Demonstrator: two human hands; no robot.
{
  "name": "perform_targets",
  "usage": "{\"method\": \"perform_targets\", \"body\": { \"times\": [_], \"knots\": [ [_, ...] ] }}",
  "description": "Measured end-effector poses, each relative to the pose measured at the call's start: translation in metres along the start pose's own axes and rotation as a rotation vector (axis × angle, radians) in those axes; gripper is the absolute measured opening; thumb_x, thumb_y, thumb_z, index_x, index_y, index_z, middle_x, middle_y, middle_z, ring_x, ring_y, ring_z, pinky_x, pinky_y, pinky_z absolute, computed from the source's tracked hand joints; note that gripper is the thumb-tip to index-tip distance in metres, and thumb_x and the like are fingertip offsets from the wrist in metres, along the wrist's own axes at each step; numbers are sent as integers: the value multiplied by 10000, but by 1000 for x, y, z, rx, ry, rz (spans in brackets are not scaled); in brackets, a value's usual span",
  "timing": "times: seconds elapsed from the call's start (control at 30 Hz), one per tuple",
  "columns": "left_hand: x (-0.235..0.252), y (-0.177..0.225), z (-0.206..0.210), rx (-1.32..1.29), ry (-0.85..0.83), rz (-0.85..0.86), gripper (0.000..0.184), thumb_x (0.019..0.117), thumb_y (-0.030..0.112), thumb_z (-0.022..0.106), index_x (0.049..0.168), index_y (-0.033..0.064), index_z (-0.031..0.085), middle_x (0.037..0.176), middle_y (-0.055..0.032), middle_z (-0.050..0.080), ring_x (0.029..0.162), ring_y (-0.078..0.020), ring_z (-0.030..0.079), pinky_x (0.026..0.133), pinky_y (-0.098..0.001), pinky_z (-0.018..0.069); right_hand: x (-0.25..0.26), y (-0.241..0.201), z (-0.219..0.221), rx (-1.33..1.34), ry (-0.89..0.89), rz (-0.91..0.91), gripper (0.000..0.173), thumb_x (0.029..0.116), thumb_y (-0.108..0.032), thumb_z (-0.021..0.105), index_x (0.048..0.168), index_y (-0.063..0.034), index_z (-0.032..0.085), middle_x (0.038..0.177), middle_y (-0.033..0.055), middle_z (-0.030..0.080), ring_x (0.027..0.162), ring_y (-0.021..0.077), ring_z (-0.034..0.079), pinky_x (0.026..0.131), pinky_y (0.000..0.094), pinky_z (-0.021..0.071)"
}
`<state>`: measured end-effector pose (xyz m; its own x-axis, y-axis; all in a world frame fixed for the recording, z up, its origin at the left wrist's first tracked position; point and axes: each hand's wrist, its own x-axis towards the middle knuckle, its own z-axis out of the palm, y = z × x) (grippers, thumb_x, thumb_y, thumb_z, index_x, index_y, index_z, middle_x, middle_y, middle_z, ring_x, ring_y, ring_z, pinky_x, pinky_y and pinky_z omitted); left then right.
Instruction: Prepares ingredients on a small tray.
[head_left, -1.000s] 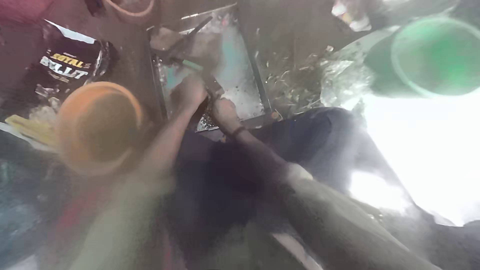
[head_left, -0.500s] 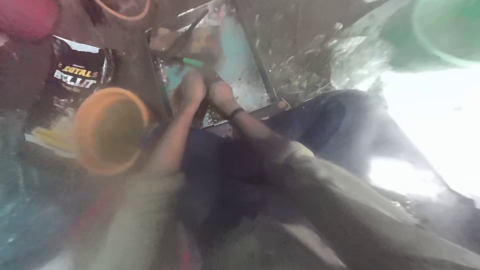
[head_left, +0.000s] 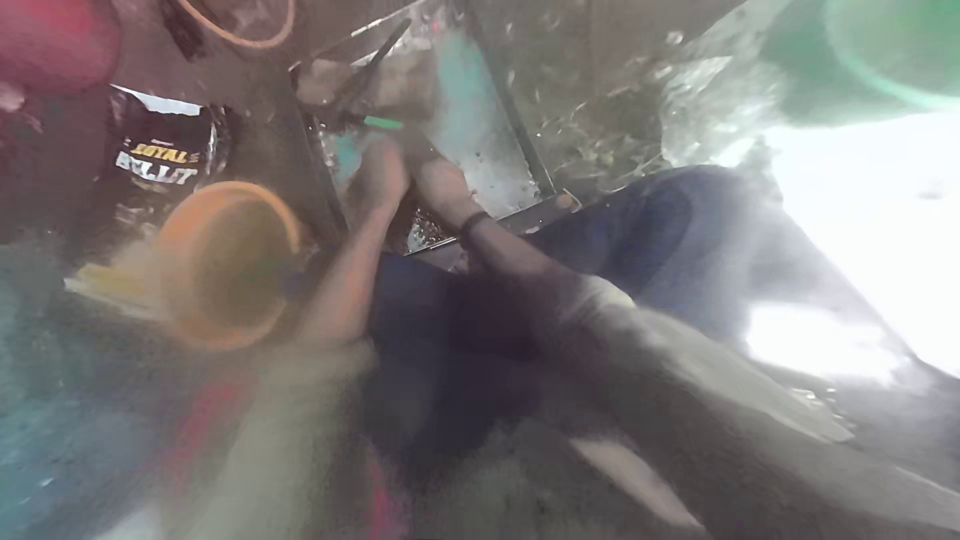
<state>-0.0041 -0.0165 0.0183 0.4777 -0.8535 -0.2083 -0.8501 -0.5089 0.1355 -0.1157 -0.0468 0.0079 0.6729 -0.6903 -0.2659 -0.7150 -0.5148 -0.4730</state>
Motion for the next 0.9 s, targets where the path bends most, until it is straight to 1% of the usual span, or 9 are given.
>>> {"method": "perform_targets", "body": {
  "times": [0.13, 0.23, 0.33, 0.37, 0.4, 0.5, 0.6, 0.73, 0.9],
  "knots": [
    [0, -1, 2, -13, -7, 1, 181, 930, 125, 669, 1059, 38, 762, 1175, -228, 711, 1167, -414, 665, 1004, -612, 533, -7, 4, 9, -10, -40, 17, 335, 1011, -208, 574, 1307, -75, 656, 1134, 225, 716, 1039, 431, 707, 815, 626, 577],
    [4, -2, 2, -33, 1, 9, 200, 931, 172, 700, 1063, 38, 767, 1229, -224, 694, 1206, -395, 647, 1054, -581, 514, -38, 11, 14, -28, -81, 60, 234, 1001, -188, 593, 1130, -30, 708, 1044, 235, 722, 984, 439, 715, 780, 623, 579],
    [4, 1, -3, -47, -11, -19, 182, 933, 165, 701, 1063, 57, 768, 1221, -213, 697, 1192, -389, 656, 1035, -585, 531, -59, 28, 19, -67, -106, 90, 507, 960, -205, 618, 1465, -173, 580, 1030, 216, 729, 955, 427, 720, 766, 614, 580],
    [3, 2, -3, -50, -11, -14, 179, 930, 156, 703, 1064, 58, 770, 1211, -213, 703, 1189, -390, 659, 1034, -590, 530, -61, 30, 17, -55, -95, 103, 495, 937, -208, 645, 1429, -173, 610, 1028, 216, 727, 954, 425, 719, 761, 618, 579],
    [2, 1, -1, -54, -7, 5, 180, 930, 146, 701, 1068, 52, 770, 1205, -218, 705, 1187, -395, 659, 1037, -592, 524, -63, 29, 12, -25, -81, 107, 394, 929, -204, 667, 1315, -123, 666, 1022, 220, 719, 957, 426, 713, 762, 624, 574],
    [-1, -3, 0, -60, 10, 34, 192, 942, 128, 669, 1084, 51, 770, 1195, -217, 713, 1177, -393, 667, 1034, -593, 527, -56, 18, -8, 25, -33, 76, 389, 987, -208, 609, 1365, -120, 619, 1010, 199, 724, 951, 408, 724, 766, 601, 586],
    [-3, -3, -1, -58, 13, 3, 215, 942, 111, 647, 1117, 100, 772, 1188, -189, 726, 1146, -376, 689, 994, -601, 551, -50, 9, -17, 54, -8, 98, 290, 996, -190, 572, 1251, -81, 659, 1020, 205, 722, 962, 410, 725, 770, 599, 588],
    [-6, -5, -4, -74, 16, 18, 269, 929, 156, 690, 1187, 108, 751, 1204, -185, 723, 1170, -391, 675, 1001, -630, 527, -51, 15, -18, 61, -37, 113, 393, 971, -188, 602, 1357, -119, 628, 1078, 218, 718, 1001, 425, 716, 790, 614, 579],
    [-16, -9, -15, -147, 33, -54, 334, 893, 200, 751, 1221, 140, 736, 1231, -124, 721, 1192, -337, 667, 1028, -599, 524, -45, 20, -15, 66, -34, 135, 303, 985, -205, 588, 1245, -76, 676, 1068, 215, 719, 1008, 409, 716, 800, 610, 576]
  ]
}}
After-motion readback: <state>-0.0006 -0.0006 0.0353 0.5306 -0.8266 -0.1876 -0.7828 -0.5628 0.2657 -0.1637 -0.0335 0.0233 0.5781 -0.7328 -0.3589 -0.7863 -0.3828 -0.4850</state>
